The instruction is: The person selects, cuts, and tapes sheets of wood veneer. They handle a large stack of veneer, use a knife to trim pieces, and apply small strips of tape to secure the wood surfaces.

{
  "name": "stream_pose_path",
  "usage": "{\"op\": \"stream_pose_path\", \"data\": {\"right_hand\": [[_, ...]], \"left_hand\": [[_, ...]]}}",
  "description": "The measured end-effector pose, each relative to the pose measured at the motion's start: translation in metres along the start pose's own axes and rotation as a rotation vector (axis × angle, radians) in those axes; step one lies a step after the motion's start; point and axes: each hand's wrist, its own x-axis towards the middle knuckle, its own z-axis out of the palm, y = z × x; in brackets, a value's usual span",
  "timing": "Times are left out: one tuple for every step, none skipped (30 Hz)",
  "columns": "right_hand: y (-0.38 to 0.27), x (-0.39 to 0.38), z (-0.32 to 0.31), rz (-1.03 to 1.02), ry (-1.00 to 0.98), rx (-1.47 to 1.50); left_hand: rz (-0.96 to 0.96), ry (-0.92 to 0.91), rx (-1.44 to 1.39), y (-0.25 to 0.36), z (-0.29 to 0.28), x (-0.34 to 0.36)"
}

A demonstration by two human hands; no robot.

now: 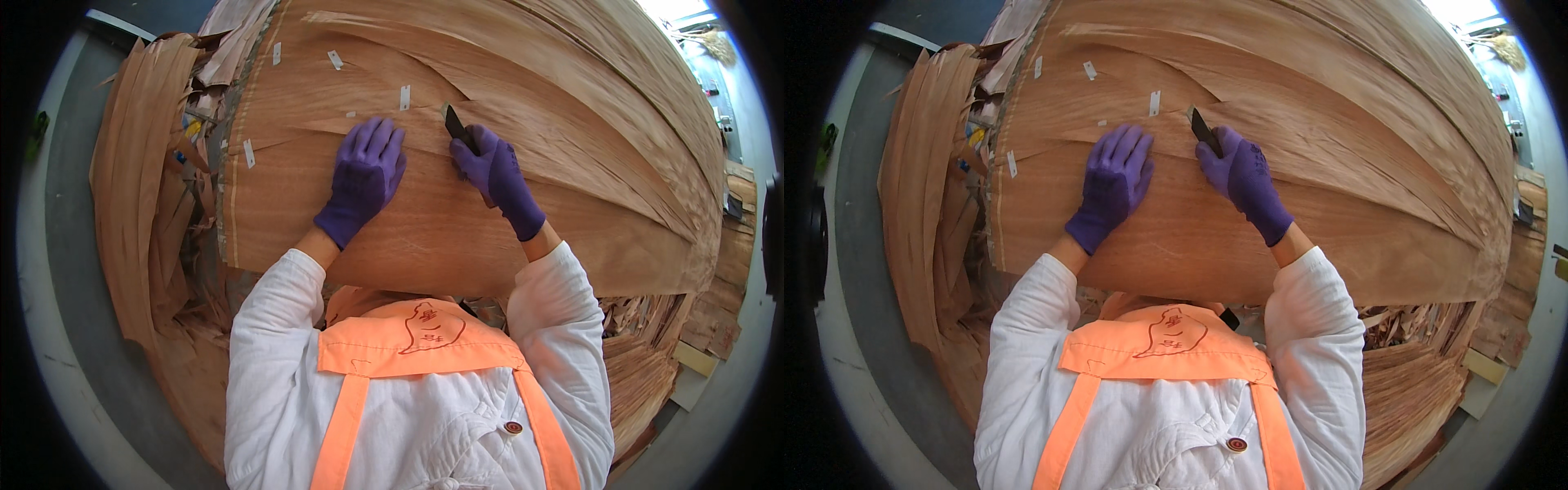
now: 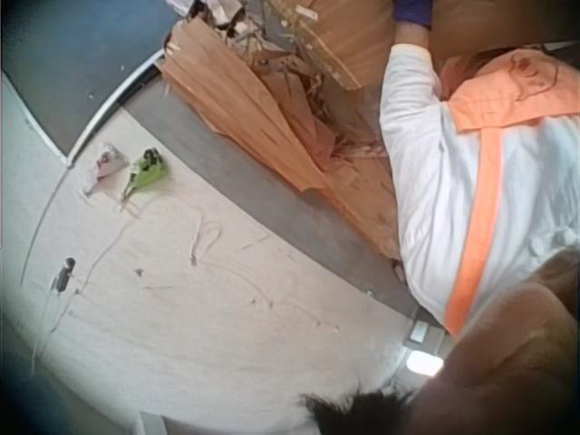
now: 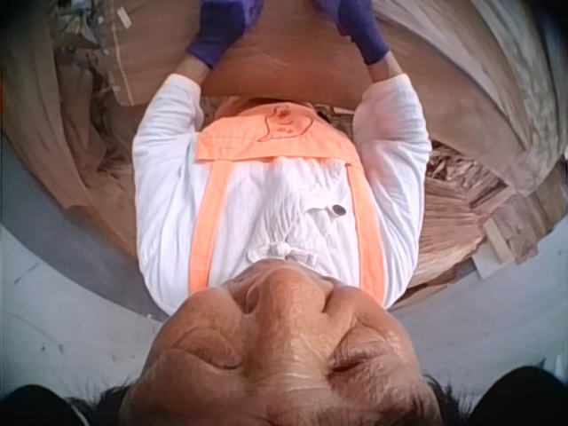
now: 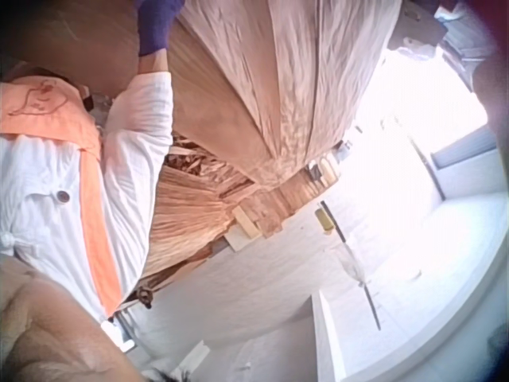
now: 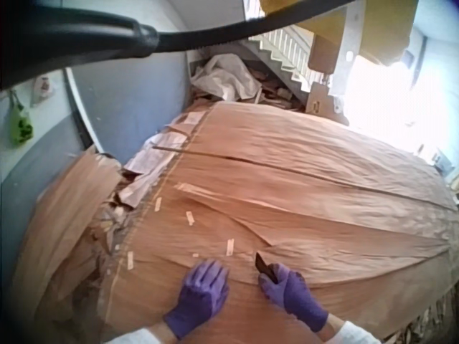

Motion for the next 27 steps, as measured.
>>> {"op": "stream_pose_path", "data": {"right_hand": [[0.000, 0.001, 0.000, -0.018, 0.007, -0.036], [0.000, 0.001, 0.001, -0.028, 0.019, -0.047], [-0.001, 0.001, 0.001, -0.039, 0.030, -0.059], [-0.002, 0.001, 0.002, -0.050, 0.042, -0.070], [0.000, 0.002, 0.002, -0.054, 0.042, -0.072], [0.003, 0.004, 0.003, -0.058, 0.041, -0.073], [0.004, 0.005, 0.003, -0.061, 0.041, -0.075], [0.004, 0.004, 0.003, -0.077, 0.044, -0.095], [0.002, 0.004, 0.003, -0.093, 0.048, -0.114], [0.000, 0.002, 0.003, -0.109, 0.051, -0.134], [-0.006, 0.000, 0.003, -0.128, 0.058, -0.226], [-0.016, -0.004, 0.004, -0.148, 0.063, -0.318], [-0.024, -0.006, 0.007, -0.169, 0.068, -0.411], [-0.029, -0.005, 0.010, -0.177, 0.043, -0.469], [-0.033, -0.002, 0.014, -0.186, 0.017, -0.528], [-0.036, 0.000, 0.018, -0.194, -0.009, -0.586], [-0.037, 0.002, 0.023, -0.245, 0.024, -0.594], [-0.036, 0.005, 0.028, -0.296, 0.058, -0.600], [-0.036, 0.007, 0.033, -0.347, 0.091, -0.606], [-0.038, 0.009, 0.035, -0.368, 0.088, -0.601], [-0.040, 0.010, 0.037, -0.389, 0.086, -0.597], [-0.042, 0.012, 0.039, -0.410, 0.083, -0.591], [-0.043, 0.014, 0.043, -0.423, 0.093, -0.610], [-0.044, 0.017, 0.046, -0.436, 0.104, -0.628], [-0.045, 0.019, 0.049, -0.448, 0.114, -0.647], [-0.046, 0.018, 0.049, -0.446, 0.107, -0.646], [-0.047, 0.018, 0.049, -0.443, 0.100, -0.645]], "left_hand": [[0.003, 0.002, -0.002, 0.000, 0.000, 0.001], [0.000, -0.004, 0.001, 0.000, 0.000, 0.001], [-0.003, -0.009, 0.005, 0.000, -0.001, 0.002], [-0.005, -0.015, 0.008, 0.000, -0.001, 0.002], [-0.004, -0.010, 0.001, 0.000, -0.002, 0.003], [-0.003, -0.005, -0.006, 0.001, -0.002, 0.003], [-0.002, 0.001, -0.012, 0.000, -0.002, 0.004], [-0.001, 0.003, -0.007, -0.001, -0.001, 0.003], [0.000, 0.006, -0.001, -0.003, 0.001, 0.002], [0.001, 0.010, 0.005, -0.004, 0.002, 0.002], [-0.002, 0.012, 0.003, -0.004, 0.002, 0.002], [-0.007, 0.014, 0.002, -0.004, 0.002, 0.001], [-0.012, 0.016, 0.001, -0.004, 0.002, 0.001], [-0.014, 0.017, -0.002, -0.004, 0.003, 0.001], [-0.016, 0.018, -0.004, -0.004, 0.003, 0.001], [-0.018, 0.020, -0.006, -0.004, 0.003, 0.001], [-0.024, 0.029, -0.019, -0.004, 0.003, 0.000], [-0.030, 0.039, -0.031, -0.004, 0.004, 0.001], [-0.036, 0.049, -0.043, -0.004, 0.004, 0.001], [-0.037, 0.048, -0.047, -0.005, 0.004, 0.000], [-0.037, 0.047, -0.051, -0.005, 0.005, 0.000], [-0.037, 0.046, -0.056, -0.006, 0.005, -0.001], [-0.037, 0.045, -0.055, -0.006, 0.005, -0.001], [-0.035, 0.044, -0.053, -0.006, 0.005, -0.002], [-0.034, 0.043, -0.052, -0.006, 0.005, -0.002], [-0.029, 0.039, -0.052, -0.006, 0.005, -0.002], [-0.024, 0.035, -0.053, -0.006, 0.004, -0.002]]}}
